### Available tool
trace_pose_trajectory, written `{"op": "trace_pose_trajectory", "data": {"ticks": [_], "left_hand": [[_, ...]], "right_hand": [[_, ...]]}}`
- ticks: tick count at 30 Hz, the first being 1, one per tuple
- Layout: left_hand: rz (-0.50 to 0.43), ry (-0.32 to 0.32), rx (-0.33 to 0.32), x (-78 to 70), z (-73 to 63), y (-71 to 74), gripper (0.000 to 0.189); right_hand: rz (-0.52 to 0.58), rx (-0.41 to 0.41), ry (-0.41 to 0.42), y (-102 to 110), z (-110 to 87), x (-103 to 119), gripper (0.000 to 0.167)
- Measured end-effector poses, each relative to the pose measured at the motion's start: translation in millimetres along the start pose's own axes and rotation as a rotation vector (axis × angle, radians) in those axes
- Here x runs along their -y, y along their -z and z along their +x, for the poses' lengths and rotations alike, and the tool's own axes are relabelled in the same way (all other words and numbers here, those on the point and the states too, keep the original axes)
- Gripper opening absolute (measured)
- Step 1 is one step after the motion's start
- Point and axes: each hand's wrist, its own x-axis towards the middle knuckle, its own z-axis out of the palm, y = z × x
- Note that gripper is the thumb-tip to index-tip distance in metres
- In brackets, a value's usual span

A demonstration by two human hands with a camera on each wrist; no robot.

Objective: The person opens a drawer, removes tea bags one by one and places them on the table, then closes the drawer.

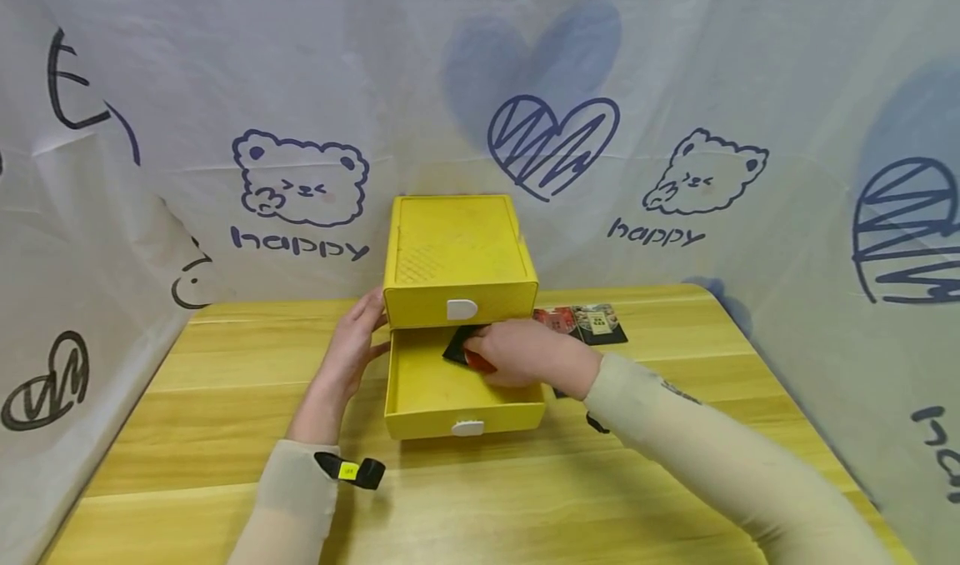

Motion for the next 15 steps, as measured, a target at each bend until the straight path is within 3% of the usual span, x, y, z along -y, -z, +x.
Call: {"op": "trace_pose_trajectory", "data": {"ticks": [15], "left_hand": [[0.005,0.002,0.002,-0.5,-0.1,0.3,0.06]], "right_hand": [[0.033,-0.064,0.109,-2.1,-6.9,1.3,0.042]]}}
